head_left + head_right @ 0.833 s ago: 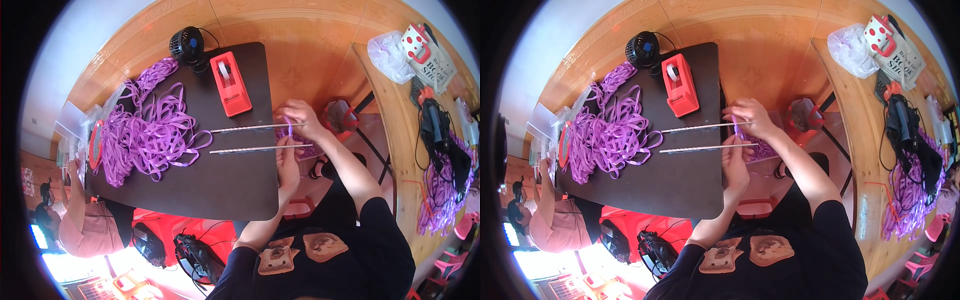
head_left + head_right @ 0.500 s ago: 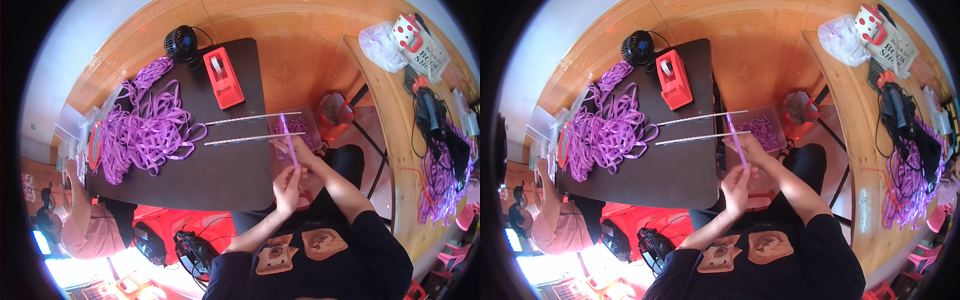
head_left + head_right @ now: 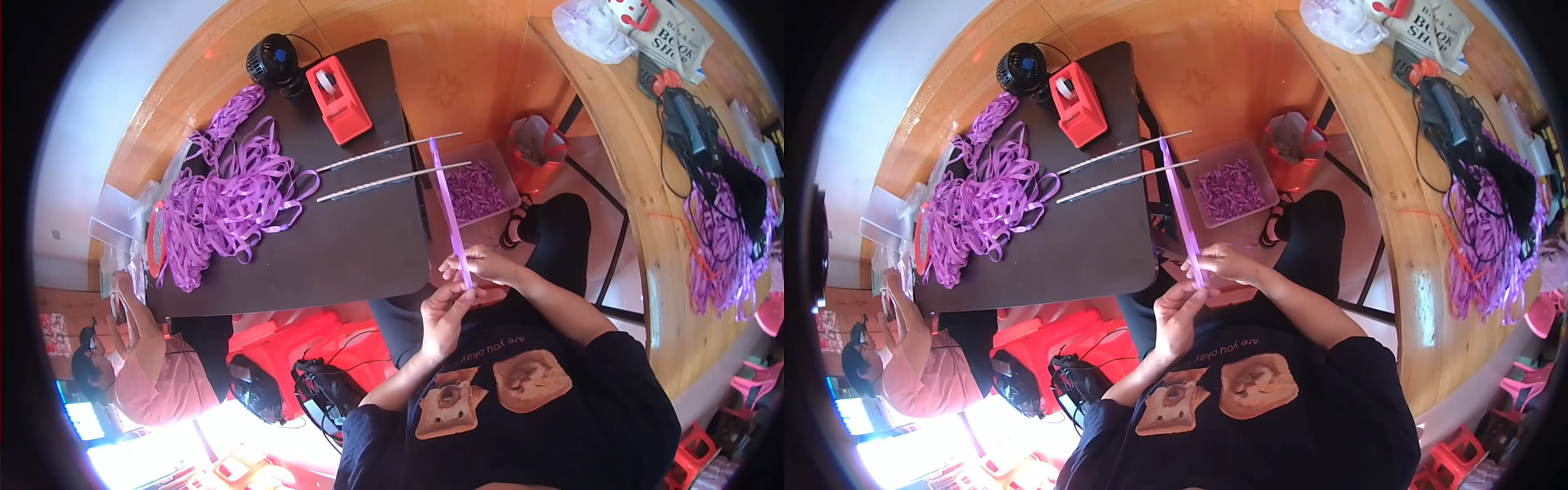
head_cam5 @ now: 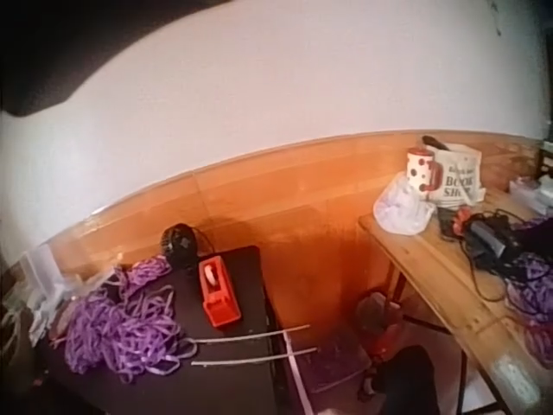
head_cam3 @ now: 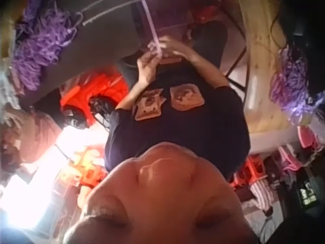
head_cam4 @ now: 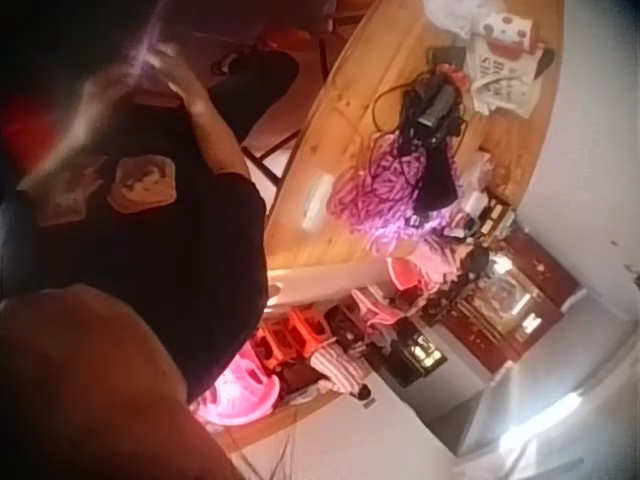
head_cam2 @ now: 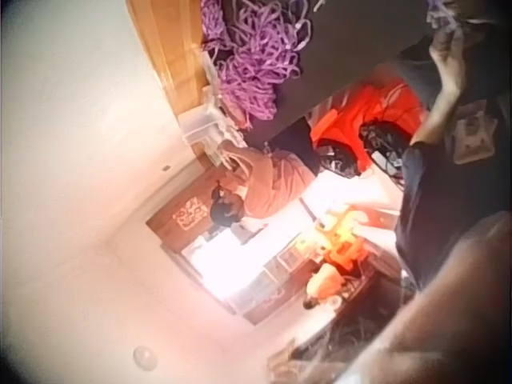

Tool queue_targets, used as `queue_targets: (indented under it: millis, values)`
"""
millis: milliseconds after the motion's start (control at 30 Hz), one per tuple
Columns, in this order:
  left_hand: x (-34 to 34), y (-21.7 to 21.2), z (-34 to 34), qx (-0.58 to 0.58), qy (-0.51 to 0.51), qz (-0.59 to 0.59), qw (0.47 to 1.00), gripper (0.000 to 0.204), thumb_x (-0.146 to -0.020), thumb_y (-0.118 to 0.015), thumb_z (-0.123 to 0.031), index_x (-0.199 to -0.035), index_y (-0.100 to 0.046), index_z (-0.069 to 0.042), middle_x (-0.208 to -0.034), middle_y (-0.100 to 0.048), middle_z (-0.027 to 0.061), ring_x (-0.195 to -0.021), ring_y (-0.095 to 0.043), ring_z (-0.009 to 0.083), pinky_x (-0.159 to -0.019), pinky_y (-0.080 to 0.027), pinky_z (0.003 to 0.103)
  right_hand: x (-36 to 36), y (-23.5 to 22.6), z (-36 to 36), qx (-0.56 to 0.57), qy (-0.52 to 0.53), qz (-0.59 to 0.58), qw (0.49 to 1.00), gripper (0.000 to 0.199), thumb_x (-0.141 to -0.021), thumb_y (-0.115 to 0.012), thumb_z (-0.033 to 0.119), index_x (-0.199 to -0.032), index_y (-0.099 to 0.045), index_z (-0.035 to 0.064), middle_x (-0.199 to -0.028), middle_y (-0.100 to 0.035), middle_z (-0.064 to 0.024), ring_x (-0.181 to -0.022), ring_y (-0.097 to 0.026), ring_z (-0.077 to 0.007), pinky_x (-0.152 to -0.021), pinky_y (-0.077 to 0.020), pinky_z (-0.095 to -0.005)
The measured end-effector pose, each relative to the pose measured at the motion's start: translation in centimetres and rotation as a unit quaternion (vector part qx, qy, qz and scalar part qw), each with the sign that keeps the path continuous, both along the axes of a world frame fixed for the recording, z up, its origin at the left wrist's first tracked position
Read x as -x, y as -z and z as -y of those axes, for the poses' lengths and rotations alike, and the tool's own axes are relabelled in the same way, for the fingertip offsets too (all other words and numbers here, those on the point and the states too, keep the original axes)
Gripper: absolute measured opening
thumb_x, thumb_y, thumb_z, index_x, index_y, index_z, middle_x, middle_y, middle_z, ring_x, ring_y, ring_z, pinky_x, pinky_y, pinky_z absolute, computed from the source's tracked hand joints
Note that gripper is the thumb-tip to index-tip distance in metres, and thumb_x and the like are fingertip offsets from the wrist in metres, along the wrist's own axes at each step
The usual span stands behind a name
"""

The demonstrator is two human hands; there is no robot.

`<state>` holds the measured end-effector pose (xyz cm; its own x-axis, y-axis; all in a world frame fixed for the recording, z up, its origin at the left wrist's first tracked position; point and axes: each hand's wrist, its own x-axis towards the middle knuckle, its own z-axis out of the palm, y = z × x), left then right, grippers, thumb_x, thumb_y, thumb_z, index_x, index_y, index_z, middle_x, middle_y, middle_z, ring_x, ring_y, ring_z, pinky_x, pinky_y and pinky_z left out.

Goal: The person is tying purple ribbons onto a metal wire template to create decorative items.

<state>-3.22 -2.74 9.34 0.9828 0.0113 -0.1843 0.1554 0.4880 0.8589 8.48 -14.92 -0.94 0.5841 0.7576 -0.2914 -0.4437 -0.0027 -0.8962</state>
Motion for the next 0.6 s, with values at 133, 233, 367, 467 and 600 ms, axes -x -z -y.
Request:
queue_targets:
  millis: [133, 233, 367, 467, 600]
  values:
    - [-0.6, 1.2, -0.6, -0.011, -0.015, 0.01, 1.0, 0.016, -0.092, -0.055, -0.002, -0.105, -0.063, 0.004, -0.092, -0.069, 0.0106, -0.087, -0.063, 0.0132, -0.084, -0.047, 0.026, 2.1, 0.5, 1.5, -0.003, -0.019, -0.04, 0.999, 0.023, -0.093, -0.056, 0.018, -0.101, -0.066, -0.0011, -0.091, -0.068, -0.0053, -0.078, -0.063, -0.0112, -0.073, -0.0494, -0.0227]
    - [-1.1, 2.5, -1.1, -0.062, -0.026, -0.045, 0.997, 0.013, -0.091, -0.057, -0.001, -0.101, -0.064, 0.004, -0.089, -0.069, 0.0095, -0.075, -0.062, 0.0103, -0.07, -0.049, 0.023, 4.8, -0.4, 2.0, 0.03, -0.006, -0.113, 0.993, 0.024, -0.095, -0.056, 0.022, -0.097, -0.066, -0.0002, -0.091, -0.068, -0.008, -0.085, -0.066, -0.0147, -0.074, -0.0521, -0.024]
    - [-1.6, 3.1, -1.9, -0.051, -0.004, -0.08, 0.995, 0.013, -0.088, -0.061, 0.001, -0.1, -0.065, 0.003, -0.086, -0.068, 0.0077, -0.069, -0.06, 0.0085, -0.062, -0.048, 0.02, 6.8, -0.9, 1.6, -0.013, 0.002, -0.081, 0.997, 0.03, -0.095, -0.055, 0.027, -0.102, -0.068, 0.0002, -0.088, -0.069, -0.0085, -0.083, -0.066, -0.0169, -0.073, -0.0527, -0.0278]
    - [-1.6, 3.4, -1.8, -0.092, -0.025, -0.052, 0.994, 0.016, -0.086, -0.065, -0.003, -0.101, -0.064, 0.004, -0.074, -0.062, 0.0025, -0.057, -0.052, 0.005, -0.048, -0.04, 0.018, 7.4, -1.6, 1.5, 0.001, -0.003, -0.102, 0.995, 0.023, -0.094, -0.058, 0.02, -0.098, -0.069, 0.0008, -0.092, -0.068, -0.0092, -0.088, -0.066, -0.0174, -0.076, -0.0526, -0.0271]
    - [-2.3, 2.5, -1.8, -0.129, -0.038, -0.035, 0.99, 0.022, -0.085, -0.067, -0.003, -0.105, -0.062, 0.004, -0.08, -0.062, 0.0034, -0.066, -0.055, 0.0067, -0.056, -0.045, 0.02, 7.6, -1.9, 1.4, -0.012, -0.018, -0.084, 0.996, 0.021, -0.092, -0.06, 0.018, -0.101, -0.069, 0.0015, -0.095, -0.069, -0.0095, -0.089, -0.065, -0.017, -0.076, -0.052, -0.0278]
